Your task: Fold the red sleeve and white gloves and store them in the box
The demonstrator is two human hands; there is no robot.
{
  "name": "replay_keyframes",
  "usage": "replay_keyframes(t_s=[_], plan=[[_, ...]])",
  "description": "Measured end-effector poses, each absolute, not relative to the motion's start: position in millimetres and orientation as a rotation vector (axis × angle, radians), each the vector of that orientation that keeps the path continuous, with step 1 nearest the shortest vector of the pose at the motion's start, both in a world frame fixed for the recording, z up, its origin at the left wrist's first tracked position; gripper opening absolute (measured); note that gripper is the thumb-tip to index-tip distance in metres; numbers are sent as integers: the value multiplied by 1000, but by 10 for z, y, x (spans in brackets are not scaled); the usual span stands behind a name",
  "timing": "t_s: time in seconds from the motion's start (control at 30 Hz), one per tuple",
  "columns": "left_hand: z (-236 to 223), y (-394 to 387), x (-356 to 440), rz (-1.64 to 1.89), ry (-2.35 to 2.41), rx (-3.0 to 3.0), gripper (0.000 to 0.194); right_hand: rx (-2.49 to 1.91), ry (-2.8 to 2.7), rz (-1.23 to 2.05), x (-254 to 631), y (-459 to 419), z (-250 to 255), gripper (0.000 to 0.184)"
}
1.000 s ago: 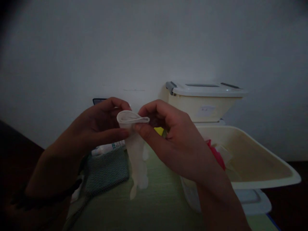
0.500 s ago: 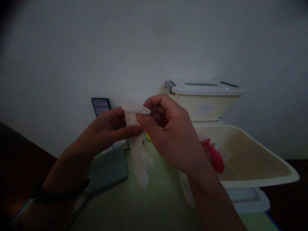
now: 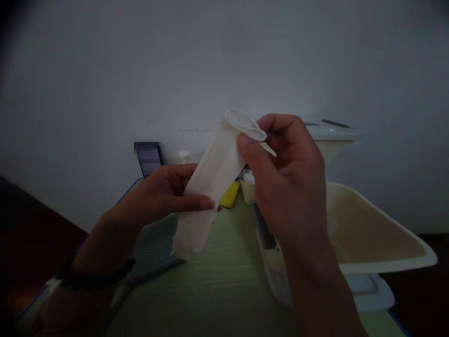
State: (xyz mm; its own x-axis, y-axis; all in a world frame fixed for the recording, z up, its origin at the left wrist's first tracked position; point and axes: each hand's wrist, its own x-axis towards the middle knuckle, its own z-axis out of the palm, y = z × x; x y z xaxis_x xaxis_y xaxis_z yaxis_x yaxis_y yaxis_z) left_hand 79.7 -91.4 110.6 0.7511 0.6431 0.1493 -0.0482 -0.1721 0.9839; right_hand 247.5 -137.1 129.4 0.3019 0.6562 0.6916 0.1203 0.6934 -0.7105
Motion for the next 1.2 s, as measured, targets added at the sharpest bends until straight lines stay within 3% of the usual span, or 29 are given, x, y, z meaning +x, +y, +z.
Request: replay_keyframes(t_s=[0.27,0.5,0.7,1.0,1.2], plan=[[1080,-853,763,523,375,1543,13,-832,-1295,388,2466,-1369,1266,12],[992,-851,797,326,294,1526,29,-931,-1274,319,2466,-1409,1309,10],[840,-747,867,315,389,1614,18,-811,-1209,291,2530,-1390,1361,15],[757,-685,880,254,387,1728,42,-812,-1164,150,2634,-1415,1413,17],[759,-671,880,294,475,1808,45,-807,-1166,58,2719,-1388,1433,17]])
